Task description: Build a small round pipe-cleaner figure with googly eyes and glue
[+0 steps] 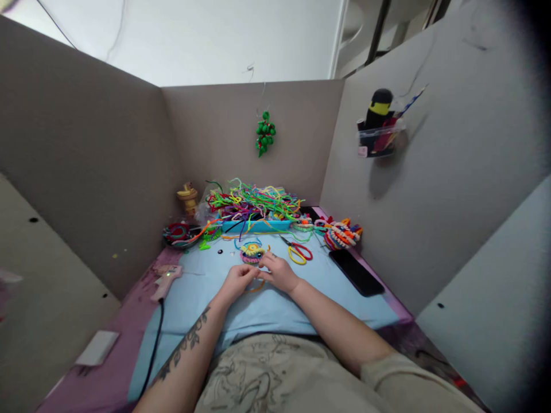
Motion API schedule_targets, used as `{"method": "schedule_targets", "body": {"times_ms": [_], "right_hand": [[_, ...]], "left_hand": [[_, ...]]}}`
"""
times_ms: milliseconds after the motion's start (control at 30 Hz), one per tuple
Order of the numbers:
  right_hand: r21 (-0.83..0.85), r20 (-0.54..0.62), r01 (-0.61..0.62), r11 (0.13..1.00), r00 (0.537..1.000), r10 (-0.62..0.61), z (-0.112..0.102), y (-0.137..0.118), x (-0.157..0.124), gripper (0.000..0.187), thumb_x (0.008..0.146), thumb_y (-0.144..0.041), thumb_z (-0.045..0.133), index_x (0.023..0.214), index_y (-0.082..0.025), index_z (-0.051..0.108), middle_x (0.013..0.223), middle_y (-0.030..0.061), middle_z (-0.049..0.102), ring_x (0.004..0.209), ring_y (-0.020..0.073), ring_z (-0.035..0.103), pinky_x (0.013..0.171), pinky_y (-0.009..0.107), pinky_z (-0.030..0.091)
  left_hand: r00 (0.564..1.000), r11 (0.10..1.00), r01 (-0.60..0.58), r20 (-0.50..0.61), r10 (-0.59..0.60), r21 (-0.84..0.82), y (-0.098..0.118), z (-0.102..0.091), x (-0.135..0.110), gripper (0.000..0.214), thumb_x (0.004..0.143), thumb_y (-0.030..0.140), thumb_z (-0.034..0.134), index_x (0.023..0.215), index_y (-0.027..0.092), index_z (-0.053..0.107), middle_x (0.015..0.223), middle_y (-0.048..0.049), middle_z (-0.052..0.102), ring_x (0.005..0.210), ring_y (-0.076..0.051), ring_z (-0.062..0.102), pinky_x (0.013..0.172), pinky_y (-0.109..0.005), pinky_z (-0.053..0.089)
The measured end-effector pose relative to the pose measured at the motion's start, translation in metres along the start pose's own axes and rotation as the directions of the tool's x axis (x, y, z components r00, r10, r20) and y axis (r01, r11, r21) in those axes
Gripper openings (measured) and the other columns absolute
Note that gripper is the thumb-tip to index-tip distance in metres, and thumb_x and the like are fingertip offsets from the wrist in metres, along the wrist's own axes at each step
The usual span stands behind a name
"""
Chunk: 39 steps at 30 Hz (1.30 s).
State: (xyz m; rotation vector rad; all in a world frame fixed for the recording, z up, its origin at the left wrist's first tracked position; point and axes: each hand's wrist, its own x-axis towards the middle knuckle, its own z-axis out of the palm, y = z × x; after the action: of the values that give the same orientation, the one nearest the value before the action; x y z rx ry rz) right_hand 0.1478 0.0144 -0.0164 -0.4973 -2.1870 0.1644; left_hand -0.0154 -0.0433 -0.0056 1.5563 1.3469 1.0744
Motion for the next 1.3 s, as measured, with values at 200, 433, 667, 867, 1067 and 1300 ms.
{"method": "schedule_targets", "body": {"times_ms": [200, 433, 667, 867, 1067, 1300], "right_hand": [[0.106, -0.08, -0.004, 0.994, 0.997, 0.013, -0.007, -0.005, 0.004, 0.032, 0.074, -0.046, 0.063, 0.089, -0.018, 0.058, 0.083, 0.0061, 0.058, 0.079, 0.0176, 0.056, 0.07, 0.031, 0.049], [0.115, -0.086, -0.018, 0.993, 0.996, 0.028, -0.003, -0.009, 0.001, 0.021, 0.082, -0.026, 0.055, 0.102, -0.02, 0.06, 0.093, 0.0073, 0.056, 0.09, 0.0173, 0.055, 0.079, 0.032, 0.049], [0.129, -0.062, 0.0, 0.992, 0.998, 0.008, 0.0, -0.01, 0.001, 0.029, 0.083, -0.022, 0.054, 0.112, -0.025, 0.059, 0.097, 0.0071, 0.054, 0.09, 0.0165, 0.054, 0.08, 0.032, 0.049], [0.187, -0.09, -0.01, 0.982, 0.996, 0.027, 0.003, -0.008, 0.001, 0.025, 0.084, -0.021, 0.053, 0.106, -0.025, 0.063, 0.095, 0.0061, 0.054, 0.089, 0.0157, 0.055, 0.08, 0.032, 0.049], [0.219, -0.033, -0.05, 0.974, 0.998, 0.059, 0.003, -0.006, 0.002, 0.013, 0.081, -0.023, 0.057, 0.092, -0.021, 0.065, 0.089, 0.0056, 0.055, 0.083, 0.0157, 0.055, 0.076, 0.031, 0.049], [0.181, -0.039, -0.077, 0.981, 0.996, 0.085, 0.003, -0.007, 0.005, 0.008, 0.08, -0.024, 0.057, 0.083, -0.018, 0.06, 0.087, 0.0054, 0.053, 0.071, 0.0132, 0.053, 0.066, 0.027, 0.048]], "left_hand": [[0.997, 0.995, -0.076, 0.013, 0.077, -0.069, 0.005, 0.0, -0.002, 0.04, 0.08, 0.048, 0.045, 0.076, 0.011, 0.06, 0.056, 0.0035, 0.043, 0.052, -0.008, 0.034, 0.05, -0.02, 0.026], [0.991, 0.988, -0.132, -0.014, 0.131, -0.08, -0.005, 0.001, 0.003, 0.036, 0.084, 0.046, 0.043, 0.08, 0.013, 0.058, 0.064, 0.0006, 0.052, 0.059, -0.011, 0.044, 0.057, -0.022, 0.036], [0.97, 0.971, -0.239, -0.035, 0.24, 0.025, -0.008, -0.003, 0.006, 0.03, 0.084, 0.039, 0.044, 0.081, 0.014, 0.062, 0.086, -0.0055, 0.062, 0.085, -0.018, 0.053, 0.081, -0.03, 0.041], [0.974, 0.961, -0.214, -0.11, 0.196, -0.177, -0.005, 0.002, 0.005, 0.021, 0.079, 0.035, 0.054, 0.089, 0.016, 0.053, 0.077, -0.0005, 0.059, 0.072, -0.013, 0.055, 0.069, -0.025, 0.042], [0.978, 0.941, -0.193, -0.134, 0.161, -0.278, -0.01, 0.004, 0.007, 0.024, 0.076, 0.033, 0.058, 0.088, 0.018, 0.043, 0.068, 0.0041, 0.054, 0.06, -0.009, 0.052, 0.059, -0.021, 0.039], [0.977, 0.946, -0.136, -0.197, 0.079, -0.295, -0.006, 0.004, 0.005, 0.024, 0.075, 0.036, 0.058, 0.082, 0.018, 0.043, 0.062, 0.0054, 0.053, 0.056, -0.009, 0.051, 0.056, -0.02, 0.039]]}}
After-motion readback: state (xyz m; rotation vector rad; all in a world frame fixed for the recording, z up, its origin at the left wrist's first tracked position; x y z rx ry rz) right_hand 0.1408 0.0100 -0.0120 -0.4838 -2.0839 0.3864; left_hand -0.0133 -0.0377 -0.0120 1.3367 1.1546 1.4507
